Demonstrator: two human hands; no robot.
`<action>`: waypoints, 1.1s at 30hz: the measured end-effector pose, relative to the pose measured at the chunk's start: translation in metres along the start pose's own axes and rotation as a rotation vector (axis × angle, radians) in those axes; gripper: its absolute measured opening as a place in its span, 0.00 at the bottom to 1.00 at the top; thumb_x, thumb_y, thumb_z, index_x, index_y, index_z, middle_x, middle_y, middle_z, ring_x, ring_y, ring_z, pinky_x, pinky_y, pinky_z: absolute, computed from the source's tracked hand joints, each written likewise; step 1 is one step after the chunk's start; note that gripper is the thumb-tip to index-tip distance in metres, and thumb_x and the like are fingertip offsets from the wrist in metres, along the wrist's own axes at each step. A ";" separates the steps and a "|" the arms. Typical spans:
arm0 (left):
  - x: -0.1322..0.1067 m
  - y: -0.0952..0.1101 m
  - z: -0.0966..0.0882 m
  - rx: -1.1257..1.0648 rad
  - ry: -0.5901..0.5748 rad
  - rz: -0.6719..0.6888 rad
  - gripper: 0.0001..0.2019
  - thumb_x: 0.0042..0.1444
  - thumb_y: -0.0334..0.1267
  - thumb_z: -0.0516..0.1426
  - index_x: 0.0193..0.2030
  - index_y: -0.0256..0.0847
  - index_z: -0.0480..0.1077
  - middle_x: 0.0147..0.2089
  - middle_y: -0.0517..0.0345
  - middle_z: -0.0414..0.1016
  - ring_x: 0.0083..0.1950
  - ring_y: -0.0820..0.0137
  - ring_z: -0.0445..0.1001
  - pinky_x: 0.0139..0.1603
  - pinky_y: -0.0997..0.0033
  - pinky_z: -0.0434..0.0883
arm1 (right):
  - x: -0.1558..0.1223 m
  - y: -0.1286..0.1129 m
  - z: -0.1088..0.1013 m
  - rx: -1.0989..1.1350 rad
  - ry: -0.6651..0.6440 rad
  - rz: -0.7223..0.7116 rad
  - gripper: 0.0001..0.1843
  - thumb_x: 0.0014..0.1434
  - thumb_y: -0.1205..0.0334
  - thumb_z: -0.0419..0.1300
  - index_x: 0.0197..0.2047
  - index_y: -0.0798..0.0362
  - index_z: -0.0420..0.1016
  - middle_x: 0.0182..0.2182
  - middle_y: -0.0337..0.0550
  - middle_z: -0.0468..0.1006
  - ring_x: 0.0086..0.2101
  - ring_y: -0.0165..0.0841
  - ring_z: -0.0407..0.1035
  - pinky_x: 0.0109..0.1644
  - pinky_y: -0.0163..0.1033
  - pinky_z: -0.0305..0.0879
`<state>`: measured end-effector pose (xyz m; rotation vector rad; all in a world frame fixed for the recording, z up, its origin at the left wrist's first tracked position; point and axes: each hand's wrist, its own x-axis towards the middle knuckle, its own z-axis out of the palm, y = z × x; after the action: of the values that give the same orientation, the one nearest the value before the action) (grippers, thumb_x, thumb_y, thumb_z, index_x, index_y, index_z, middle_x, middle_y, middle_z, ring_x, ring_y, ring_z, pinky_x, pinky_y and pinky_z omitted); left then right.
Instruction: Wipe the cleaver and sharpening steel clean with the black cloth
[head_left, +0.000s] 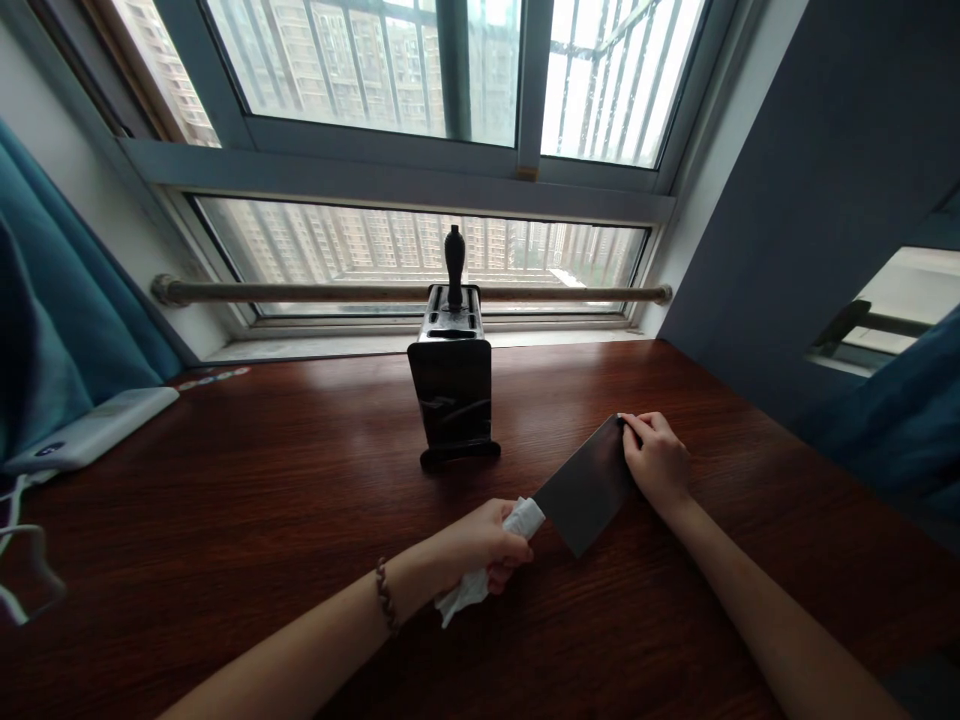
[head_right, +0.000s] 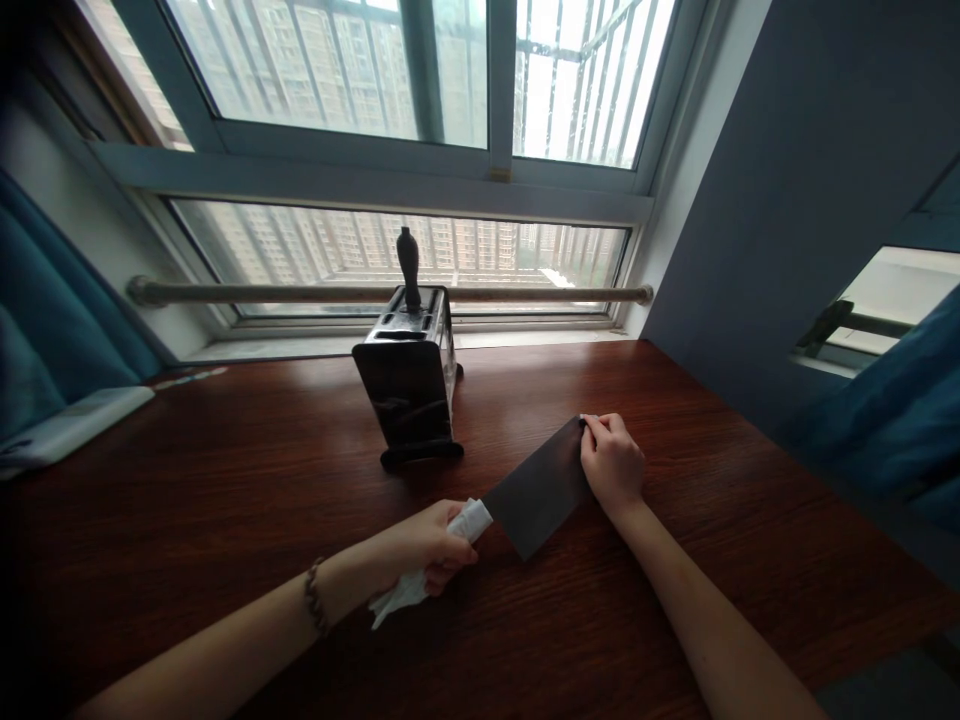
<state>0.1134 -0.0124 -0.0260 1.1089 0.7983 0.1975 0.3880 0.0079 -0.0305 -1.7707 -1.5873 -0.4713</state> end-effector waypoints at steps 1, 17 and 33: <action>0.000 -0.001 0.000 -0.004 -0.004 0.002 0.14 0.41 0.31 0.57 0.35 0.41 0.58 0.17 0.70 0.58 0.14 0.81 0.54 0.13 0.82 0.57 | -0.001 -0.001 0.000 0.010 -0.005 -0.012 0.14 0.61 0.63 0.51 0.45 0.53 0.75 0.36 0.47 0.72 0.31 0.36 0.68 0.32 0.40 0.61; 0.001 0.001 -0.002 -0.064 -0.029 0.015 0.12 0.41 0.31 0.57 0.31 0.41 0.57 0.17 0.71 0.56 0.14 0.82 0.51 0.14 0.81 0.57 | -0.012 -0.021 -0.001 0.137 -0.134 -0.168 0.13 0.60 0.64 0.53 0.45 0.54 0.76 0.36 0.44 0.73 0.33 0.35 0.70 0.38 0.39 0.65; 0.006 -0.002 -0.006 -0.112 -0.028 0.019 0.10 0.42 0.30 0.56 0.29 0.40 0.57 0.16 0.71 0.55 0.13 0.83 0.49 0.13 0.82 0.57 | -0.023 -0.037 -0.004 0.306 -0.327 -0.392 0.14 0.61 0.65 0.52 0.48 0.51 0.74 0.38 0.43 0.73 0.36 0.31 0.69 0.41 0.34 0.63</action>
<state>0.1134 -0.0057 -0.0317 1.0123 0.7432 0.2393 0.3490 -0.0110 -0.0344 -1.3554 -2.1249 -0.1041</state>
